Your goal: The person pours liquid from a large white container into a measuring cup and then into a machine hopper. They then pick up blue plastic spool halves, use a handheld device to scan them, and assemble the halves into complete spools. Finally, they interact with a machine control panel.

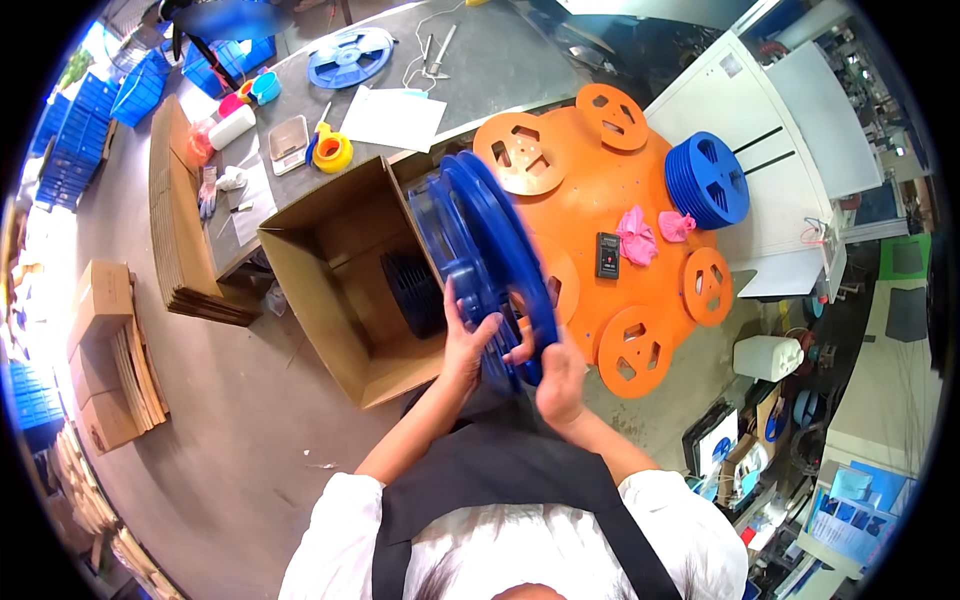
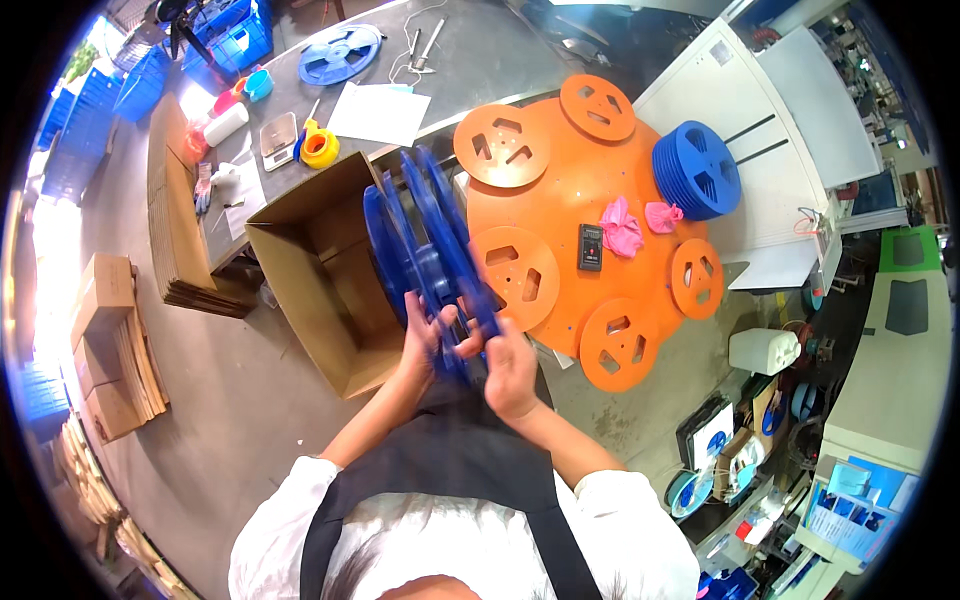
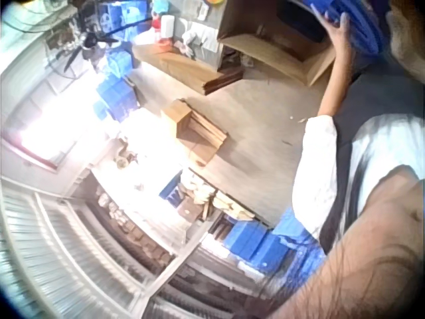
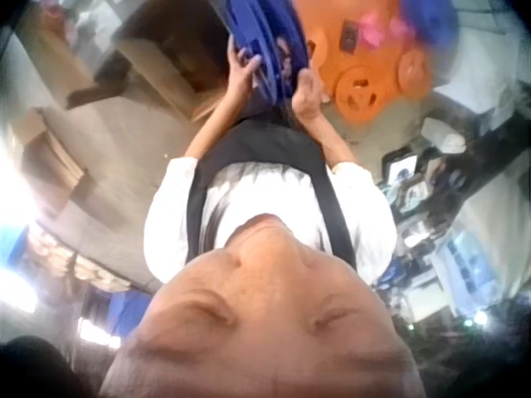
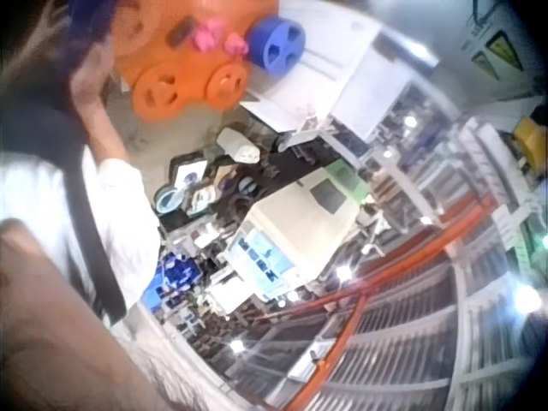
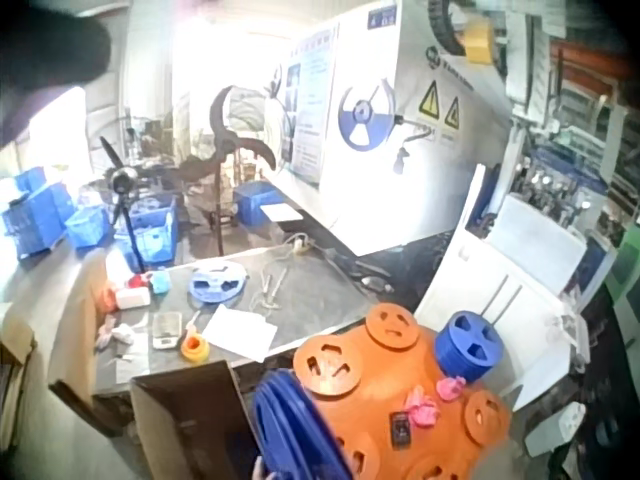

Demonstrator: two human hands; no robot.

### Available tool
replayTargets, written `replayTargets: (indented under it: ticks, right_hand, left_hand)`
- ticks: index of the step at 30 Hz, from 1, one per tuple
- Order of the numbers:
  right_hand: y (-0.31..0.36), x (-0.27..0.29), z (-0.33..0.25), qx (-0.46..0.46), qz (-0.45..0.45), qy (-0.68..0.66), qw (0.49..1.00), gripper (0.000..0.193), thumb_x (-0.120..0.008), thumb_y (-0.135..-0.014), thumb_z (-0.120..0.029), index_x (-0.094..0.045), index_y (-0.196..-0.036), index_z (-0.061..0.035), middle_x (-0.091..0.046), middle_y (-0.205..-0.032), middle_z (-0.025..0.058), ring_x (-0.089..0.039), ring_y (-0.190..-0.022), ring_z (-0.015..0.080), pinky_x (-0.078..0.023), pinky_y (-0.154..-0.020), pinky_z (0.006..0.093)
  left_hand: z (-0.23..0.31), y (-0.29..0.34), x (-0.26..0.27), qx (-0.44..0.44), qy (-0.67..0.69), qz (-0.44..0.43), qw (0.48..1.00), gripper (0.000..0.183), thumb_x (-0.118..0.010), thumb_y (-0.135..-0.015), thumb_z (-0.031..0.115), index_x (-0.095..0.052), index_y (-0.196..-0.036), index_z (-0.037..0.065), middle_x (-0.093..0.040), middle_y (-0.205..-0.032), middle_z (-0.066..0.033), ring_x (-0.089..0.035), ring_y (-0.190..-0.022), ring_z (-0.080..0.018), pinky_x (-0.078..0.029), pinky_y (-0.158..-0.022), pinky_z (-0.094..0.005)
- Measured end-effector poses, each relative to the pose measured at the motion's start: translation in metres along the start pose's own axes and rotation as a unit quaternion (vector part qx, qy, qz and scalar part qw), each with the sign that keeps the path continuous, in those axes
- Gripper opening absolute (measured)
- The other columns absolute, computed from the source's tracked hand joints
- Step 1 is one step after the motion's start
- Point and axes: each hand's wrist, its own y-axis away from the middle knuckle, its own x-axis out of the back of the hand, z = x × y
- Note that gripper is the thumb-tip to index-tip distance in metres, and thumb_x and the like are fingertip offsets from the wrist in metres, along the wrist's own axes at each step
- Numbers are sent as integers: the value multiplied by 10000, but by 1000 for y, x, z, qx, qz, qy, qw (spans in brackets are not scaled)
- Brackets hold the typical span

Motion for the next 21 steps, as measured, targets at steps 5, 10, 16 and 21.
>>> replayTargets:
  ticks: [5,10,16,21]
  right_hand:
    - [5,-16,-2,96,-138,130,977,471,-474,-980,-401,-553,-1124,40,-659,-998,128,-608,-889,165,-460,-833,286]
    - [2,-11,-14,-52,-102,-62,991,382,-524,-968,-270,-459,-1235,-4,-621,-1074,103,-570,-979,171,-448,-881,297]
    - [-27,53,-20,-84,76,-254,961,402,-547,-956,-313,-504,-1212,-6,-626,-1007,95,-663,-900,253,-538,-787,355]
    - [-20,78,-18,-79,122,-220,965,373,-520,-976,-303,-513,-1214,-16,-628,-1031,85,-656,-918,222,-537,-812,342]
  left_hand:
    - [-12,-13,14,-64,34,-31,997,264,-616,-884,120,-561,-1128,36,-627,-965,-53,-613,-828,-156,-514,-690,-286]
    - [18,5,23,-48,33,-58,997,544,-672,-836,179,-445,-1312,44,-560,-1187,-79,-572,-1058,-208,-468,-924,-340]
    - [42,38,55,67,183,-71,978,606,-615,-855,382,-438,-1336,58,-566,-1175,-144,-568,-1106,-256,-487,-946,-383]
    - [44,51,54,45,268,-122,955,683,-541,-893,466,-385,-1388,23,-536,-1202,-144,-514,-1189,-256,-481,-984,-403]
